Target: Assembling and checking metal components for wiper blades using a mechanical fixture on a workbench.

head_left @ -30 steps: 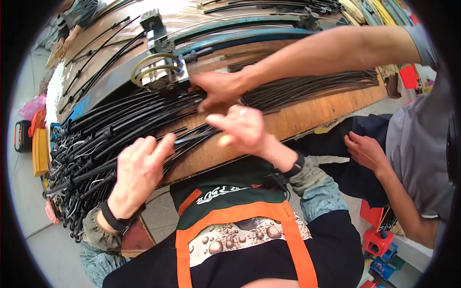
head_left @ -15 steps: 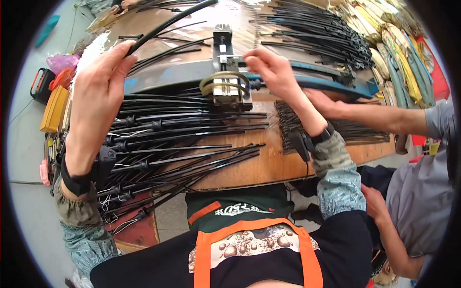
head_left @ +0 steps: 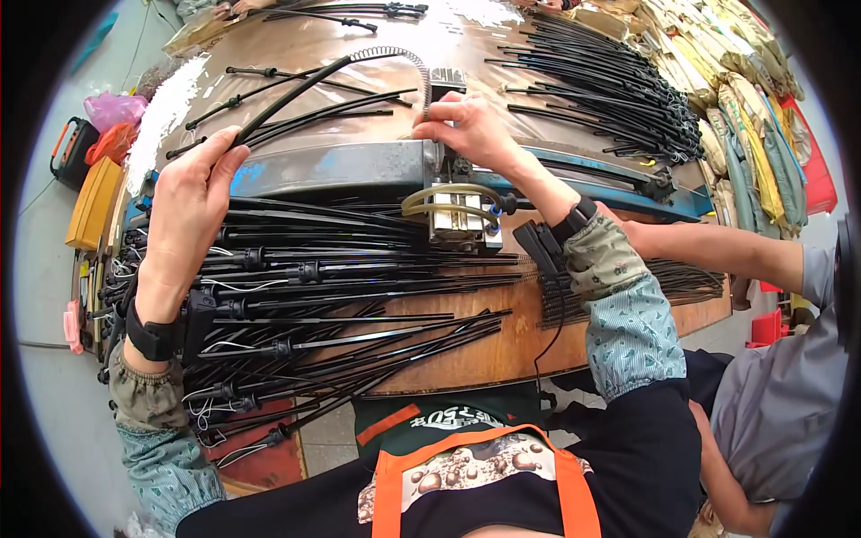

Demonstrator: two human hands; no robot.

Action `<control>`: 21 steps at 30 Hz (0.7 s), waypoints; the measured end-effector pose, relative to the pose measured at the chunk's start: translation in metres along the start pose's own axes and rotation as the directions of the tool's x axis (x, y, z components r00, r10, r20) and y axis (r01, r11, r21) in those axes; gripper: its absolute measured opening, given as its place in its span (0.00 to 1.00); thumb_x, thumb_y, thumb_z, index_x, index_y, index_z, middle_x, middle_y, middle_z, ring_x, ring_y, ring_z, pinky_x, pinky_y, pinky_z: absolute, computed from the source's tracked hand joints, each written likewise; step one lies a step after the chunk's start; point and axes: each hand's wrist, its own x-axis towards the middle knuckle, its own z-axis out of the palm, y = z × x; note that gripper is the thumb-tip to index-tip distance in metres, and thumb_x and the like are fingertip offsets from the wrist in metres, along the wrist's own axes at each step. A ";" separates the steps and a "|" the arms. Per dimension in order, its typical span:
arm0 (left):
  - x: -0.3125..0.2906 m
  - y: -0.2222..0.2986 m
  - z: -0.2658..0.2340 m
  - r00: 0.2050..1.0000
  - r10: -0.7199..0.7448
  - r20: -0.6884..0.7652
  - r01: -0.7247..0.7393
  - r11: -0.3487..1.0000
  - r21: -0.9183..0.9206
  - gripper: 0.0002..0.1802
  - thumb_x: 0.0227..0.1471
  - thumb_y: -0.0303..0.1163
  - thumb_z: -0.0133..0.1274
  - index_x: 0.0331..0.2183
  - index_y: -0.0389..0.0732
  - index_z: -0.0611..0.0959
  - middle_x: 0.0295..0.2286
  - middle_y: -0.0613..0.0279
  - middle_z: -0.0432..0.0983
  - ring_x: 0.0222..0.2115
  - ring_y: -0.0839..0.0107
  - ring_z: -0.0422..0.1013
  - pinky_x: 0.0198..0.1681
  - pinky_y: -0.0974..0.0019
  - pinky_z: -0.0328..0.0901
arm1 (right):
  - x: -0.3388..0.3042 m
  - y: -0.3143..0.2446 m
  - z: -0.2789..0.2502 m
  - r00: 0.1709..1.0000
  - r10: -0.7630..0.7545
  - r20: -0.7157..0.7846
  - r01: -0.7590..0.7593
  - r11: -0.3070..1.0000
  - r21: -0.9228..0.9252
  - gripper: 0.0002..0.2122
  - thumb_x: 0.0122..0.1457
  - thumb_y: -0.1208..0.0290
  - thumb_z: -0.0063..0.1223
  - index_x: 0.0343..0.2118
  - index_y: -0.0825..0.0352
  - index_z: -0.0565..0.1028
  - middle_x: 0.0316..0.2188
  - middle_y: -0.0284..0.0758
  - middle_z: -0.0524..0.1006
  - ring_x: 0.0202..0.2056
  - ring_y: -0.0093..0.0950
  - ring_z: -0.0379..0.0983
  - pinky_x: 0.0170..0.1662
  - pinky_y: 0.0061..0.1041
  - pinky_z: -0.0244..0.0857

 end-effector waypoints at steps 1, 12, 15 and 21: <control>0.003 -0.004 0.003 1.000 0.004 -0.009 -0.004 1.000 0.005 0.16 0.58 0.34 0.54 0.44 0.34 0.80 0.33 0.42 0.78 0.32 0.50 0.75 0.36 0.62 0.68 | 0.004 0.001 0.001 0.998 0.016 0.062 -0.014 0.999 -0.033 0.08 0.55 0.64 0.61 0.33 0.62 0.81 0.22 0.32 0.77 0.30 0.28 0.73 0.35 0.27 0.65; 0.021 -0.035 0.039 0.962 0.108 0.252 -0.158 0.970 0.186 0.13 0.56 0.36 0.55 0.42 0.44 0.83 0.30 0.51 0.79 0.31 0.55 0.76 0.33 0.59 0.69 | -0.067 0.029 -0.064 0.988 -0.153 -0.031 0.096 0.751 -0.653 0.05 0.55 0.65 0.58 0.30 0.58 0.75 0.26 0.29 0.76 0.37 0.32 0.72 0.46 0.35 0.56; 0.036 -0.012 0.089 0.923 0.262 0.280 -0.308 0.942 0.134 0.11 0.57 0.38 0.53 0.41 0.48 0.82 0.30 0.55 0.77 0.31 0.54 0.75 0.31 0.56 0.69 | -0.114 0.036 -0.100 0.999 0.000 0.034 0.025 0.695 -0.718 0.03 0.54 0.70 0.57 0.29 0.59 0.75 0.26 0.31 0.76 0.37 0.33 0.71 0.48 0.35 0.56; 0.069 0.042 0.151 0.897 0.345 0.275 -0.334 0.938 -0.089 0.11 0.58 0.39 0.49 0.31 0.41 0.75 0.25 0.53 0.75 0.31 0.51 0.74 0.33 0.53 0.69 | -0.156 0.041 -0.130 0.989 0.090 -0.117 -0.146 0.681 -0.717 0.04 0.58 0.70 0.53 0.27 0.62 0.75 0.28 0.34 0.77 0.37 0.35 0.70 0.48 0.35 0.57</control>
